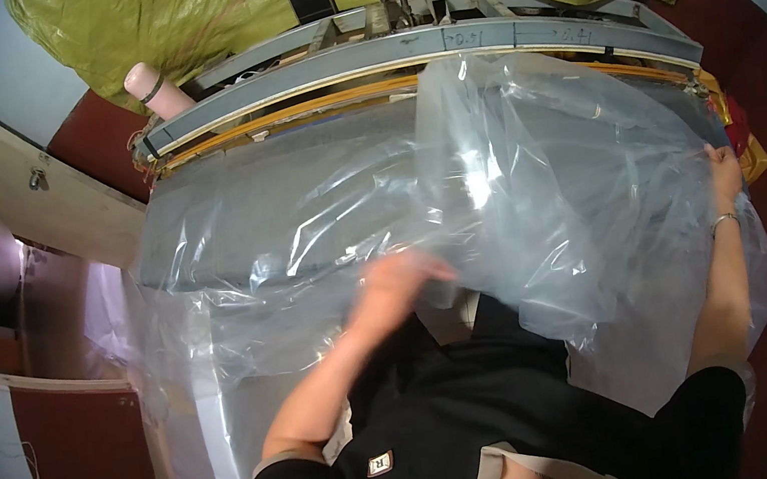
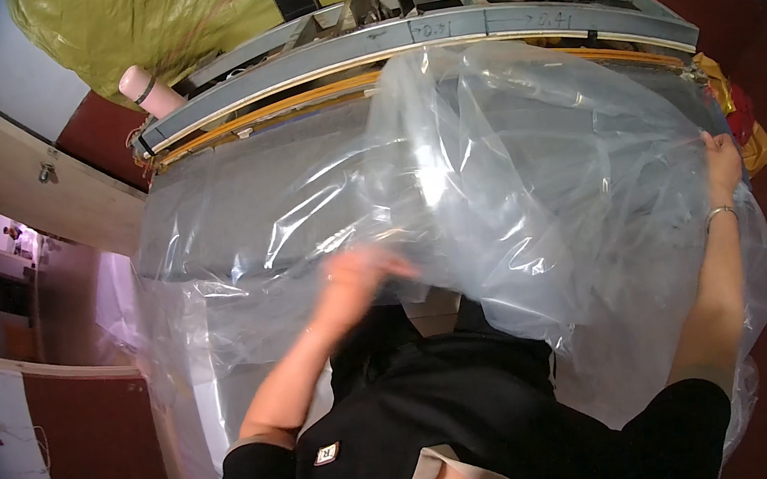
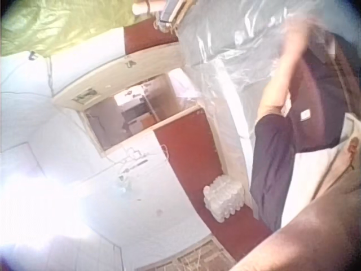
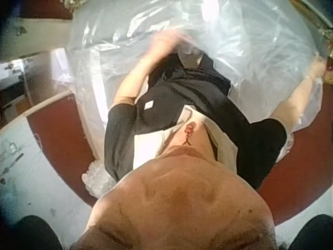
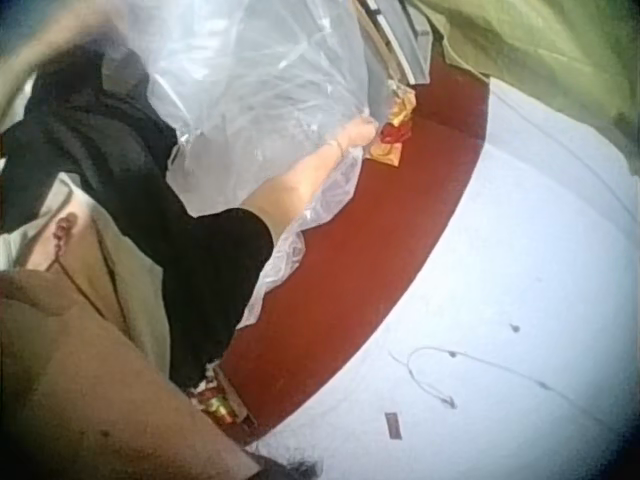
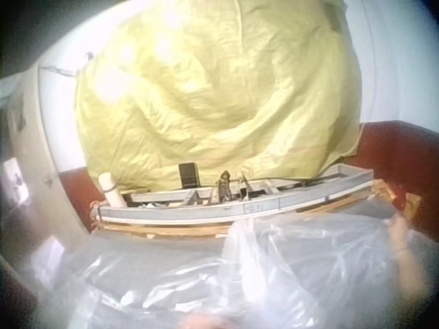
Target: Aligning and sealing large plastic bags on an industrial heat-sealing machine.
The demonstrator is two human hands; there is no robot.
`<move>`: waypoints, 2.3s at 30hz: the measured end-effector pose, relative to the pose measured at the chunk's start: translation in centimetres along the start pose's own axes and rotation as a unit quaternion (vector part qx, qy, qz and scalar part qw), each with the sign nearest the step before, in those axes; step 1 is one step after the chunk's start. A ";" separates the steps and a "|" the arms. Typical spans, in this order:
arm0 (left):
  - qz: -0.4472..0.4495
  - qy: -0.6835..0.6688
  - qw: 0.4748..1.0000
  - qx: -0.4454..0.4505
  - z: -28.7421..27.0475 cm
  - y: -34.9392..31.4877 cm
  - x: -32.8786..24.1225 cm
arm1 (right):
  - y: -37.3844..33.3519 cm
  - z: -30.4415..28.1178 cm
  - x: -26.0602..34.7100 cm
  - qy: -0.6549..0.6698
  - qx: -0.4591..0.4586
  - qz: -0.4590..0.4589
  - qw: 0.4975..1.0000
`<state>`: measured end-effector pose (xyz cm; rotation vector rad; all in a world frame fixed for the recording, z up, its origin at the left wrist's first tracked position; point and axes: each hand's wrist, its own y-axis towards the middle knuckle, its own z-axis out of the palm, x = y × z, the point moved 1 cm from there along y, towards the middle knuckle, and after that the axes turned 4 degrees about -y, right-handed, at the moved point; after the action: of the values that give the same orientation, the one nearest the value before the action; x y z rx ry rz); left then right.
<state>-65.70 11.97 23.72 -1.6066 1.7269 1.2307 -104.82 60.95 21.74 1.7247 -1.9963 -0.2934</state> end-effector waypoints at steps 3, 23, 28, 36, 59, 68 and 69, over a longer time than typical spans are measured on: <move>-0.021 -0.349 0.866 -0.357 -14.7 -2.2 -1.1 | 0.2 -0.2 -0.6 0.040 -0.013 -0.067 0.997; -0.028 0.356 0.699 -0.619 -40.9 -16.3 5.9 | 1.4 2.0 -1.4 0.134 0.044 -0.070 0.987; -0.184 0.594 0.609 -0.492 -44.3 -4.7 -2.7 | 1.8 2.6 -1.1 0.129 0.059 -0.080 0.987; -0.165 0.495 0.853 -0.015 -21.8 -5.7 6.9 | 1.5 1.0 -5.6 0.061 0.058 -0.034 0.996; -0.070 0.427 0.868 -0.243 -22.3 7.1 16.0 | 3.2 -1.1 -8.7 0.302 0.010 0.017 0.953; 0.014 0.430 0.879 -0.205 -22.2 6.8 15.9 | 3.7 -3.4 -8.6 0.267 -0.045 0.022 0.962; -0.010 0.429 0.882 -0.194 -22.3 7.0 15.6 | 4.6 -2.8 -8.0 0.294 -0.030 0.013 0.955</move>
<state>-70.44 -15.78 23.61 -2.6953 1.9963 0.9354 -106.72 69.95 24.55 1.5171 -1.5507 0.1572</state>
